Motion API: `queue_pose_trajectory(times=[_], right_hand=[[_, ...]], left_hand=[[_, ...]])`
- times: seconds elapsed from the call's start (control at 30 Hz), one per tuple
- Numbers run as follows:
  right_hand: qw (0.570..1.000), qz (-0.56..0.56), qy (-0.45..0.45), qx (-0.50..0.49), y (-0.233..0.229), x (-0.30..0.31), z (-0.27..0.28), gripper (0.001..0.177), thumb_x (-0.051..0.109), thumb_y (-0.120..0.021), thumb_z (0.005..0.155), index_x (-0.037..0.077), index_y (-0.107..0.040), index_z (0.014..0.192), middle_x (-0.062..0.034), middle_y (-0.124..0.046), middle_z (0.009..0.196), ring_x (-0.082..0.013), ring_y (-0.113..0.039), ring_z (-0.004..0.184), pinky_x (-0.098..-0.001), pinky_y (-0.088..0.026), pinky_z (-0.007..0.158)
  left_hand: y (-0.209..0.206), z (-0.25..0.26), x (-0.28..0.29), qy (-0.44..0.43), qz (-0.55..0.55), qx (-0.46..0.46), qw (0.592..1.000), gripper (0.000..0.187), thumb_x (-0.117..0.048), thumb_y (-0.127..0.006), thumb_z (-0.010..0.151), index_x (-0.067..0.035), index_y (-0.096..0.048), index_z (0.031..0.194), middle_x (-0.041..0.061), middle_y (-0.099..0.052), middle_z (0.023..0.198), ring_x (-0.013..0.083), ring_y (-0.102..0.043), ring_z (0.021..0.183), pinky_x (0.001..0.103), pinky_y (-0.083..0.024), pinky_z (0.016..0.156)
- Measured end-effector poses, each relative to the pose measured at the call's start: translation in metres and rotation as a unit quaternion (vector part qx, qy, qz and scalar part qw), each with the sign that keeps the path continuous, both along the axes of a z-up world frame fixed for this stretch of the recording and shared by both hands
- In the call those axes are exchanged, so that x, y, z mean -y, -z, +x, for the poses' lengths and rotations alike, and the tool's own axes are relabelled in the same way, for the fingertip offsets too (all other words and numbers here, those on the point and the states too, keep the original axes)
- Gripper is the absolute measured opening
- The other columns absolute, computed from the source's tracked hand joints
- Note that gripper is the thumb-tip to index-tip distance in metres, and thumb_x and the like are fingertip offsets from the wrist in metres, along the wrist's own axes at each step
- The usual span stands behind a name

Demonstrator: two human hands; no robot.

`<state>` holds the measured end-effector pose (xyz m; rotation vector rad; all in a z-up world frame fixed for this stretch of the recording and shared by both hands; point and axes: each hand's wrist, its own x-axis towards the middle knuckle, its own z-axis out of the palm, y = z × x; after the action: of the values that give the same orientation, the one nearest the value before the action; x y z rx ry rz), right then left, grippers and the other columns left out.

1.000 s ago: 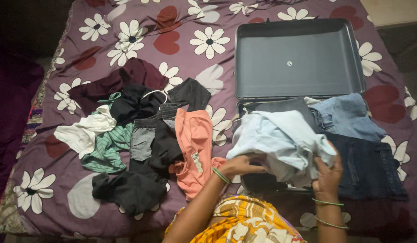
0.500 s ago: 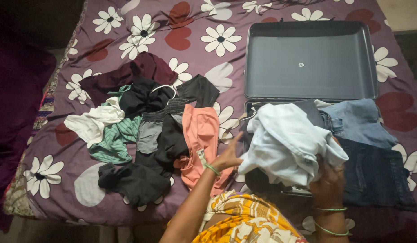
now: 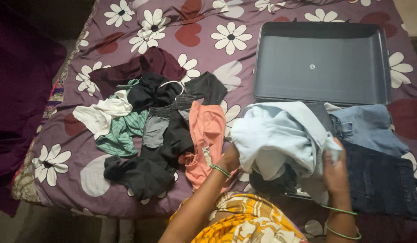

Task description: The person packs clothes into a suitcase on a bed, picking up shirts and pants from a pile, unfolding them, and placing them into the open suitcase.

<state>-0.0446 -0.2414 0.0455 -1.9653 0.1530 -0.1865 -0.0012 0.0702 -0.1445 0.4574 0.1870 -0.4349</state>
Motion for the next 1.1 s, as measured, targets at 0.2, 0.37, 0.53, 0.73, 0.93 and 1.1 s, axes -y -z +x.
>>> queue_pose_trajectory(times=[0.2, 0.37, 0.53, 0.73, 0.93, 1.1], right_hand=[[0.973, 0.113, -0.068, -0.190, 0.017, -0.013, -0.001, 0.087, 0.014, -0.059, 0.091, 0.031, -0.017, 0.164, -0.0100, -0.046, 0.150, -0.0294, -0.059, 0.116, -0.0465, -0.054, 0.079], [0.959, -0.101, -0.251, 0.078, 0.034, -0.037, -0.001, 0.103, 0.007, -0.081, 0.071, 0.011, -0.030, 0.160, -0.0253, -0.056, 0.139, -0.0332, -0.056, 0.120, -0.0397, -0.046, 0.093], [0.990, -0.052, -0.109, -0.066, 0.066, -0.053, 0.000, 0.050, -0.006, -0.056, 0.086, 0.004, -0.063, 0.135, -0.0142, -0.074, 0.108, -0.0208, -0.067, 0.098, -0.0318, -0.052, 0.086], [0.994, 0.046, -0.088, 0.040, 0.047, -0.065, 0.019, 0.049, -0.009, -0.051, 0.091, -0.001, -0.064, 0.138, -0.0068, -0.067, 0.112, -0.0114, -0.057, 0.093, -0.0248, -0.044, 0.079], [0.976, 0.124, -0.172, 0.058, -0.014, -0.121, 0.041, 0.044, -0.006, -0.050, 0.096, -0.003, -0.063, 0.138, -0.0074, -0.068, 0.120, -0.0102, -0.063, 0.098, -0.0231, -0.051, 0.085], [0.953, 0.161, -0.247, 0.070, -0.057, -0.195, 0.057, 0.039, -0.007, -0.055, 0.096, -0.002, -0.064, 0.133, -0.0071, -0.069, 0.120, -0.0105, -0.066, 0.105, -0.0239, -0.053, 0.090]], left_hand=[[-0.121, -0.022, -0.003, -0.019, 0.116, 0.178, 0.977, 0.042, -0.016, -0.055, 0.109, -0.010, -0.051, 0.150, 0.004, -0.063, 0.132, 0.0116, -0.061, 0.113, 0.028, -0.050, 0.096], [-0.125, -0.037, -0.002, 0.007, 0.147, 0.192, 0.970, 0.032, -0.013, -0.057, 0.113, -0.003, -0.052, 0.142, 0.003, -0.061, 0.126, 0.0102, -0.056, 0.104, 0.027, -0.047, 0.088], [-0.119, -0.040, -0.016, 0.004, 0.206, 0.234, 0.950, 0.040, -0.014, -0.054, 0.110, -0.005, -0.051, 0.149, -0.002, -0.060, 0.134, 0.0049, -0.056, 0.116, 0.024, -0.047, 0.102], [-0.127, -0.030, -0.070, -0.100, 0.353, 0.258, 0.894, 0.047, -0.013, -0.052, 0.107, -0.002, -0.047, 0.152, 0.001, -0.057, 0.143, 0.0085, -0.052, 0.127, 0.027, -0.042, 0.111], [-0.162, -0.040, -0.140, -0.194, 0.552, 0.244, 0.773, 0.037, -0.016, -0.051, 0.109, -0.001, -0.056, 0.143, 0.008, -0.066, 0.136, 0.0135, -0.058, 0.125, 0.029, -0.044, 0.109], [-0.182, -0.056, -0.184, -0.302, 0.524, 0.144, 0.784, 0.035, -0.015, -0.053, 0.107, -0.002, -0.058, 0.138, 0.006, -0.067, 0.132, 0.0139, -0.058, 0.121, 0.030, -0.044, 0.106]])
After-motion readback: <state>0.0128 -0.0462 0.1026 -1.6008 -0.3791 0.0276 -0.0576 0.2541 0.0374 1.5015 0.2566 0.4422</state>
